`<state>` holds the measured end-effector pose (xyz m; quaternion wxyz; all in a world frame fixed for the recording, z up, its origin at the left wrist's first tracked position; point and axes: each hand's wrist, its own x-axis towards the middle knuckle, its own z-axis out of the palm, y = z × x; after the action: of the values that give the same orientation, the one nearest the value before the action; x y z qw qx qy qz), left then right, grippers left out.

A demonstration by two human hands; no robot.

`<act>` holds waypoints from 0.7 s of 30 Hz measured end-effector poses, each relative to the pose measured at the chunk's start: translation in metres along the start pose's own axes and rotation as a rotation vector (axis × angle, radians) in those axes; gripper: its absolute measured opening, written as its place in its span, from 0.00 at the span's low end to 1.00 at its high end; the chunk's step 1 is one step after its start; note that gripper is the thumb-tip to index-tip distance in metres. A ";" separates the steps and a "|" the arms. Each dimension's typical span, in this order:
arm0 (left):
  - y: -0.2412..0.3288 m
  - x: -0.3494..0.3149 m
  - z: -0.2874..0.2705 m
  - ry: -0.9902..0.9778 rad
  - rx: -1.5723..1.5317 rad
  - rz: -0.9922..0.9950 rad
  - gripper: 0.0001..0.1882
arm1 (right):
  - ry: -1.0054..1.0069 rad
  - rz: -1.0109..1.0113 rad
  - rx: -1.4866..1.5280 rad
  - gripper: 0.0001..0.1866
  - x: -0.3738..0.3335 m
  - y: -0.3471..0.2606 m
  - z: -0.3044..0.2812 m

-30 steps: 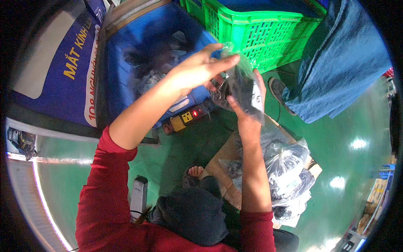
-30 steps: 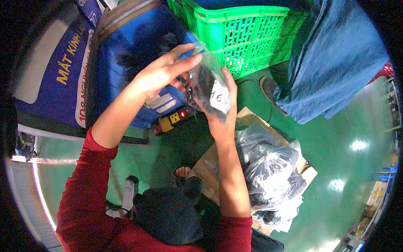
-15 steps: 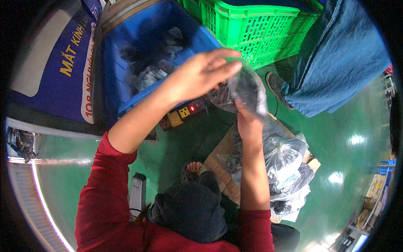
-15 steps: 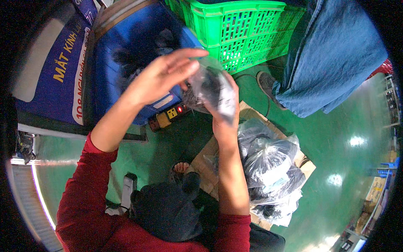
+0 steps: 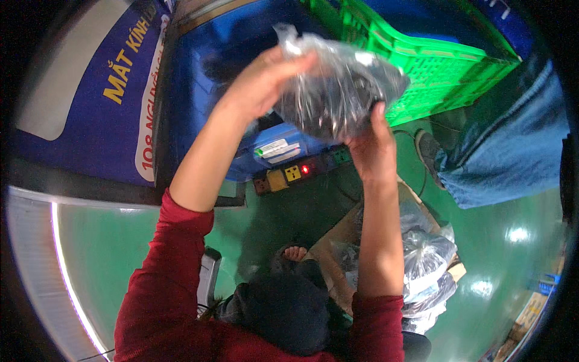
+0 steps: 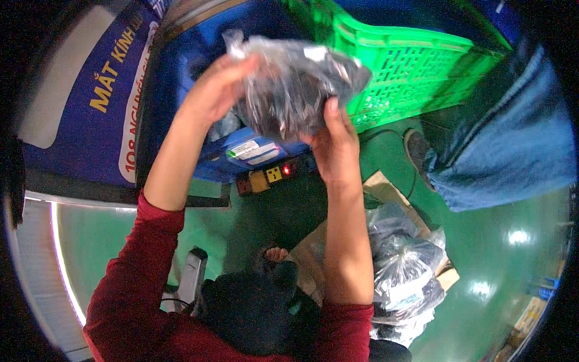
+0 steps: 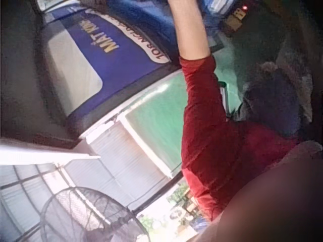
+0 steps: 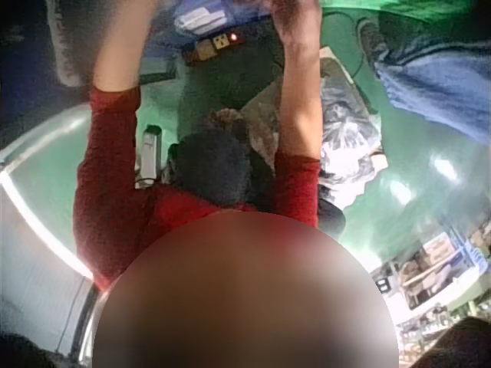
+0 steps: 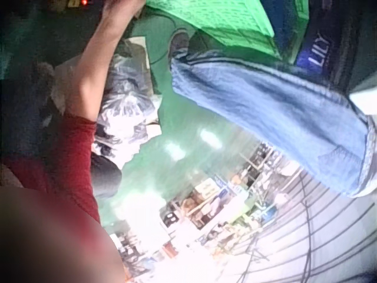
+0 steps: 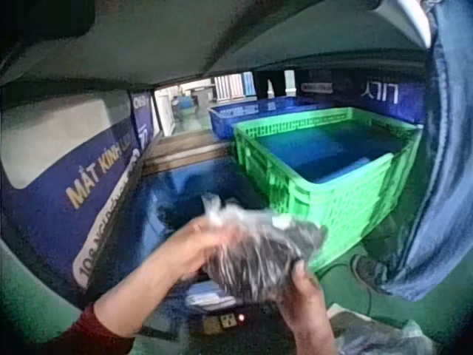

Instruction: The person sits on the floor and repeatedly picks up small plastic-wrapped packages from a blue bin, briefly holds them, and places them onto a cardboard sheet. The person continues this cycle of picking and placing packages throughout the clip.

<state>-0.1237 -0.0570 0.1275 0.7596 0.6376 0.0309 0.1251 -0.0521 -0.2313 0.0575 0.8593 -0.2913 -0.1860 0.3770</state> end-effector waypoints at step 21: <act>-0.206 0.194 -0.373 0.716 0.210 -0.021 0.20 | 0.022 -0.714 -1.778 0.08 0.063 0.064 -0.029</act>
<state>0.0180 0.3133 -0.1209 0.6324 0.6276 0.3139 0.3283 -0.0304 -0.1597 0.0005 0.3896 -0.7667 -0.4740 -0.1890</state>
